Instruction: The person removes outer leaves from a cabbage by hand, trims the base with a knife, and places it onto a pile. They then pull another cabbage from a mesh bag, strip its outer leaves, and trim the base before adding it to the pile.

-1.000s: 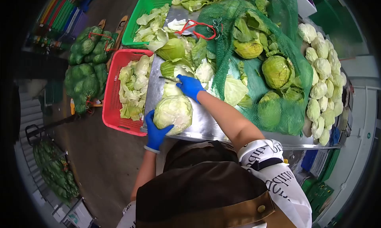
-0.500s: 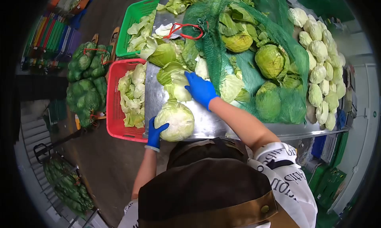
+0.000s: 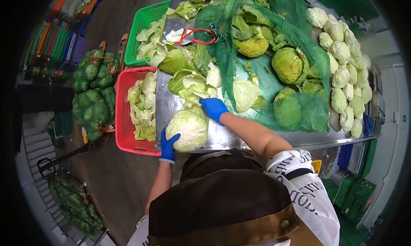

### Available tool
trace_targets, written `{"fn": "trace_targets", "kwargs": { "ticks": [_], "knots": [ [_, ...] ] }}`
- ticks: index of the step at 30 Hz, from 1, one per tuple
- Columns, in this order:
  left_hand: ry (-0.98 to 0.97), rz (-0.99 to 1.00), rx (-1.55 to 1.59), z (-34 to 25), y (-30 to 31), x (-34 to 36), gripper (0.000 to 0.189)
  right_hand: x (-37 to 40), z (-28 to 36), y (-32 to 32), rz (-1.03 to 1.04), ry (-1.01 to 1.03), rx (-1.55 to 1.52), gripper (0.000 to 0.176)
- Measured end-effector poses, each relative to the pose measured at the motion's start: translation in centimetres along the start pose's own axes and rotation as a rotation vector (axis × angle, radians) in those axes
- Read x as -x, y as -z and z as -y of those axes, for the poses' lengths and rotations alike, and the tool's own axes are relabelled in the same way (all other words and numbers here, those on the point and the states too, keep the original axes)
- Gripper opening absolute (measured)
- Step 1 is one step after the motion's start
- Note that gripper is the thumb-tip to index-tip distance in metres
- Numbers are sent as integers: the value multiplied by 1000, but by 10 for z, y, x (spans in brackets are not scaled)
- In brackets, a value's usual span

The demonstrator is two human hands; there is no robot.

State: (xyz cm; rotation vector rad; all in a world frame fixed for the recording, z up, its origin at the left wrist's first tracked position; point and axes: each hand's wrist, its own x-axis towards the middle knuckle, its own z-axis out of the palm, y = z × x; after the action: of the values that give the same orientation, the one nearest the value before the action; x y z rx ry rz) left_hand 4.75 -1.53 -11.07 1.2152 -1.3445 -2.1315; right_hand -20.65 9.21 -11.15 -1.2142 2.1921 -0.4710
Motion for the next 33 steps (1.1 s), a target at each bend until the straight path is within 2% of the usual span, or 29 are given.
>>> {"fn": "trace_targets", "kwargs": {
  "ticks": [4,7,8,12,13,15,16,21,24,26,27,28,29,31,33],
  "knots": [
    [80,-28,350,-14,-16,5,64,-7,3,1,-258,-401,-302,31],
    [69,-75,682,-18,-34,10,62,2,1,19,-175,-388,-294,31],
    [50,-133,685,-26,-41,11,62,6,4,27,-179,-279,-170,30],
    [-41,-373,421,-34,-57,2,62,32,41,39,-349,88,-279,24],
    [-47,-413,403,-29,-61,0,61,39,54,37,-246,-8,-288,27],
    [-58,-489,360,-20,-72,-2,60,36,58,13,-296,47,-314,30],
    [-63,-505,359,-18,-77,-3,60,35,64,12,-254,14,-260,36],
    [-91,-592,211,-6,-88,4,65,12,49,12,-204,-144,-213,38],
    [-32,-468,291,-4,-78,7,64,-4,9,0,-239,-204,-229,36],
    [-1,-348,287,0,-67,5,64,10,31,17,-187,-189,-254,41],
    [5,-350,253,1,-63,8,64,23,40,21,-154,-190,-263,44],
    [8,-351,224,1,-63,11,64,30,43,13,-255,-176,-253,57],
    [3,-351,198,0,-62,10,64,31,41,14,-114,-230,-200,62],
    [-12,-315,76,-3,-57,7,68,30,39,17,-95,-198,-253,62],
    [-24,-280,-24,-5,-52,2,71,21,53,43,11,-173,-126,56]
  ]
}}
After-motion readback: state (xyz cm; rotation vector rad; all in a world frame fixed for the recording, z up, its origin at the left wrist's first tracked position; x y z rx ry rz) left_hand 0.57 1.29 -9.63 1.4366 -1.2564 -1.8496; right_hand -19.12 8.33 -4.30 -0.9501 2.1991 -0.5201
